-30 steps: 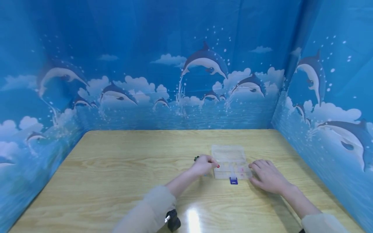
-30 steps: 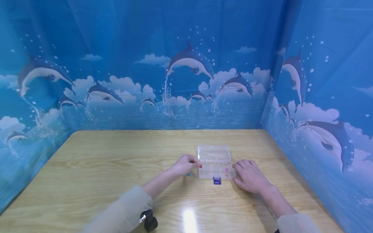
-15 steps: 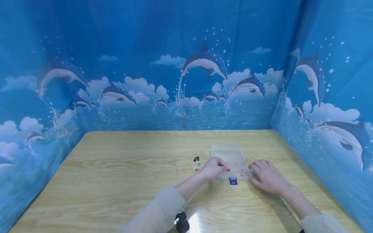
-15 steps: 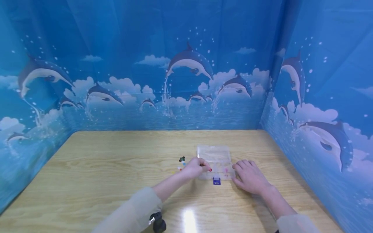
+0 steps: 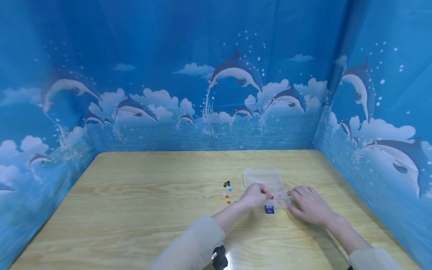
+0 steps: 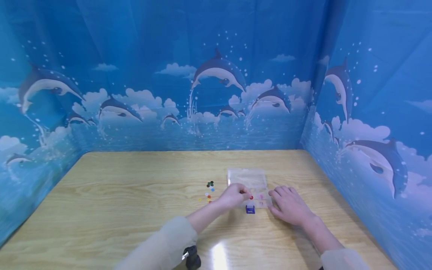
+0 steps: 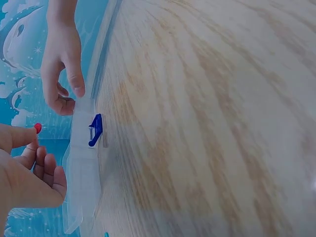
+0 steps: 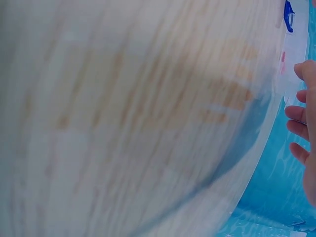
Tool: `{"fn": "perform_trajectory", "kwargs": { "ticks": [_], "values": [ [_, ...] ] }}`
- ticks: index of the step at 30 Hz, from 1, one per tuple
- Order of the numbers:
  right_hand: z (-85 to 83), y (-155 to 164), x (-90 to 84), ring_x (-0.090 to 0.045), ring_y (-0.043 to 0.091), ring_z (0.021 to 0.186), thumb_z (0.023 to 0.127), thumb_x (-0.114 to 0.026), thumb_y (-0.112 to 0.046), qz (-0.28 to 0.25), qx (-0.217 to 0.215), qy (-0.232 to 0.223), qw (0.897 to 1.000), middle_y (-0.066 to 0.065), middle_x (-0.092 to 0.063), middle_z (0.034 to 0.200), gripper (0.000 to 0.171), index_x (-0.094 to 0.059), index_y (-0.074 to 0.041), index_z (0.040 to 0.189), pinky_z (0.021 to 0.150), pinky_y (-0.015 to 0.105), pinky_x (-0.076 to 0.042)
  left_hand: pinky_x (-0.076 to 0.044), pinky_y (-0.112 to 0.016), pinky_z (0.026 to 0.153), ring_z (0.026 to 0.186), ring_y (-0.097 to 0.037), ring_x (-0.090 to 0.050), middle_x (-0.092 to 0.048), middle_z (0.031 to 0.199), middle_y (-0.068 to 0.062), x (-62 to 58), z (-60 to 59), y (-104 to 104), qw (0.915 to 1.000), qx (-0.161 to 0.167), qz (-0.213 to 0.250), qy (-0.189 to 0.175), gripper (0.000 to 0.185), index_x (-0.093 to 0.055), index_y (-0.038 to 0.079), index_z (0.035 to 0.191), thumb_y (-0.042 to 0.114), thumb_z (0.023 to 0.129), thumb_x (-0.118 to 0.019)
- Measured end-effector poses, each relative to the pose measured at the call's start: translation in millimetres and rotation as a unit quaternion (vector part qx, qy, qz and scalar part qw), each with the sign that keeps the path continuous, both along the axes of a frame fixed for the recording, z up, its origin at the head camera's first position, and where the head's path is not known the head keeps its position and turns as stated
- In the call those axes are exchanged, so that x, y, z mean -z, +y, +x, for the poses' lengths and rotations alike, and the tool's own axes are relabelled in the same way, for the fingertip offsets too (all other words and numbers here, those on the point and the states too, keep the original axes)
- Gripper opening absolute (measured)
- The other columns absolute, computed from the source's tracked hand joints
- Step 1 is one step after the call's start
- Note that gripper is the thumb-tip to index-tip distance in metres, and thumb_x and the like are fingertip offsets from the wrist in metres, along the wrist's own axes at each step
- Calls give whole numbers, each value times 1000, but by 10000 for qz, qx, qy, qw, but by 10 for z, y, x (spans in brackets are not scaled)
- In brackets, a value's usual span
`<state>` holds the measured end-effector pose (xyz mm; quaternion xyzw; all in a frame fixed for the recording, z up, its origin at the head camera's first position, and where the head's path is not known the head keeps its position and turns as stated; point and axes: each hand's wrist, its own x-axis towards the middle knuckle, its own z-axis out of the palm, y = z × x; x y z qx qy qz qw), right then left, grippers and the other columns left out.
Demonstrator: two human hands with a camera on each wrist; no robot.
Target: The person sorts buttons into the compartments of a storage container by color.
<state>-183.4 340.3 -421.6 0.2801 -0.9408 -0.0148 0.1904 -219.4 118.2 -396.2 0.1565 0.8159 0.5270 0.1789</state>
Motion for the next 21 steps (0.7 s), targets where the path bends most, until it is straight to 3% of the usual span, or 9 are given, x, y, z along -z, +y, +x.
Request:
{"fn": "perform_trajectory", "kwargs": {
  "ticks": [6,16,21],
  "values": [
    [-7,25,26,-55,31,93,76,-71,-29,-1,-20,35,10000,13,-60,99,41,-61,-1,104,79,50,-43,-45,-24,62,68,-9,-51,-58,77,4,5,-30,118,9995,-281,60,166,5,-64,8,79,8,84,-63],
    [-20,39,33,-56,28,91,76,-71,-27,-94,-93,6,9999,10,-60,97,40,-61,-1,104,75,45,-46,-42,-19,58,64,-6,-49,-58,73,6,40,-38,301,9988,-265,114,405,5,-68,6,78,5,81,-64],
    [-23,35,21,-56,28,90,76,-72,-25,-101,-139,26,9998,10,-60,96,38,-61,-1,103,73,45,-47,-43,-18,56,60,-6,-51,-58,70,5,71,-33,372,9986,-324,238,343,8,-66,7,74,1,80,-63]
  ]
}}
